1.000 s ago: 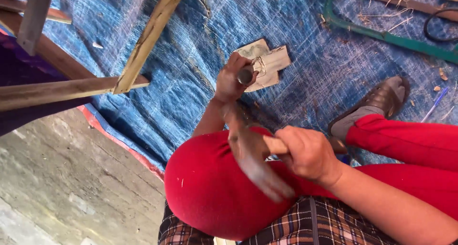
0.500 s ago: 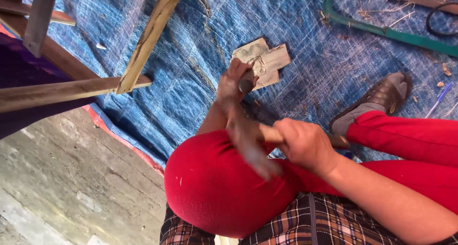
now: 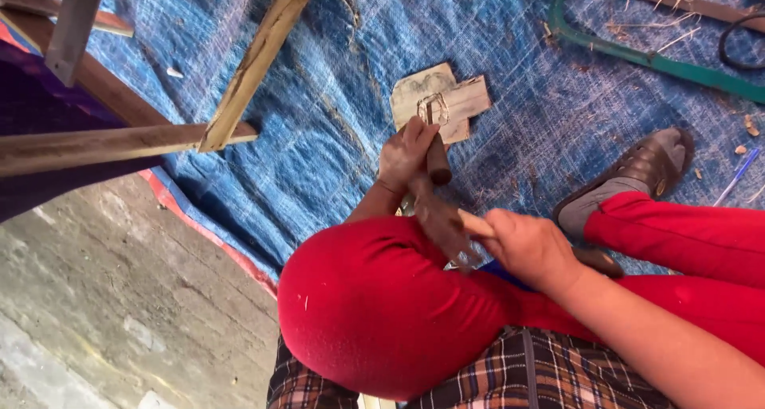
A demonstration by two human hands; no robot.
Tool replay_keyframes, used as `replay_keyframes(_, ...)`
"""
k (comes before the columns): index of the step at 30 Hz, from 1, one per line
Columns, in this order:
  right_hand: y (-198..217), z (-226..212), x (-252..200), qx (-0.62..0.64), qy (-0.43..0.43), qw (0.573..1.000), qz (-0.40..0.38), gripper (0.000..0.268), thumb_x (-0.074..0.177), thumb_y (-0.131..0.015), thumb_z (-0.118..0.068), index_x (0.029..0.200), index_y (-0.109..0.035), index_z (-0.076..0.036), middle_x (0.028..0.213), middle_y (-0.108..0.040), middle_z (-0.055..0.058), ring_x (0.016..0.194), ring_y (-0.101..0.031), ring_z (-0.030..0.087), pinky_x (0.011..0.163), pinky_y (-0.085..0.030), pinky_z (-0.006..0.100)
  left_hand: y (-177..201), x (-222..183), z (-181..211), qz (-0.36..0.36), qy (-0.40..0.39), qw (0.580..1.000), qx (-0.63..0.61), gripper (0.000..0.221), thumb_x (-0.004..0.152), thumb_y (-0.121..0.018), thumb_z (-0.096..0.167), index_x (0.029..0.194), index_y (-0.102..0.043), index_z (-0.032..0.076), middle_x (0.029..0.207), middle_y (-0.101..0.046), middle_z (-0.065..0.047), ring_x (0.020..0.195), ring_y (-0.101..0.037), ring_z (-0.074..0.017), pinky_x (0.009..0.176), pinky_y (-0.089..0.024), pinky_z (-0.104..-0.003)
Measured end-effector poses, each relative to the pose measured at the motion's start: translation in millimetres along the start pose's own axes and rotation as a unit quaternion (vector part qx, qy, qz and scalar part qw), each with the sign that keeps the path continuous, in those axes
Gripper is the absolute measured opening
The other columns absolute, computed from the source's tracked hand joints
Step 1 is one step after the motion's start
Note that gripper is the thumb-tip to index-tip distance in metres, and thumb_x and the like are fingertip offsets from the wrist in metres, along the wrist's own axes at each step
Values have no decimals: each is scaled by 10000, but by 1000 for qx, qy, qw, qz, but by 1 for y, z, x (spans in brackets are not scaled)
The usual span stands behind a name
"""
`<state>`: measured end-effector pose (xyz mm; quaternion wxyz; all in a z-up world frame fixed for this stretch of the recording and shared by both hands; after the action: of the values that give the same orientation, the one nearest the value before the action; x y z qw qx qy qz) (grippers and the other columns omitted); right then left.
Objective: Using a hammer and chisel to carve or shape a small piece of wood while sitting on the floor.
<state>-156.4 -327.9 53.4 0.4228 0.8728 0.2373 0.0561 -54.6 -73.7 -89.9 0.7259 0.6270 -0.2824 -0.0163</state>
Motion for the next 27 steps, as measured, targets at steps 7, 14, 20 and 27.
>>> replay_keyframes(7, -5, 6, 0, 2, 36, 999, 33, 257, 982, -515, -454, 1018, -568, -205, 738, -587, 43, 673, -675, 310, 620, -566, 456, 34, 22, 6, -8, 5, 999, -50, 168, 1035, -575, 326, 1138, -677, 241, 890, -485, 29, 598, -633, -231, 530, -557, -368)
replay_keyframes(14, 3, -3, 0, -31, 15, 999, 41, 250, 982, -513, -504, 985, -564, -259, 664, -543, 0, 596, -666, 258, 570, -563, 413, -7, -13, 1, 18, -53, 998, 10, 136, 1048, -563, 335, 1136, -625, 253, 900, -463, -10, 529, -566, -237, 481, -527, -370)
replay_keyframes(20, 28, 0, 3, 70, 26, 993, 86, 268, 870, -595, -325, 1119, -659, -250, 669, -547, -22, 634, -669, 236, 618, -572, 381, 18, 15, -11, -40, 47, 997, -42, 255, 952, -682, 417, 1199, -667, 353, 956, -520, 56, 602, -642, -197, 550, -561, -352)
replay_keyframes(27, 91, 7, 9, 312, 110, 929, 166, 472, 1079, -505, -44, 1536, -400, -98, 1652, -405, 164, 1436, -538, 294, 1182, -553, 354, 74, 68, -65, -239, 80, 888, -385, 559, 752, -938, 161, 1215, -626, 197, 1214, -591, -14, 1036, -655, -214, 852, -535, -320)
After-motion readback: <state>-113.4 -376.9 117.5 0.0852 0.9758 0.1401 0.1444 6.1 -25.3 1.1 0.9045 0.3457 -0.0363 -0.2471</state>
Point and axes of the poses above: each hand's wrist, its own x-axis towards the middle knuckle, its own y-axis out of the back of the hand, z = x × y, the point moved 1 cm from there along x, towards the middle knuckle
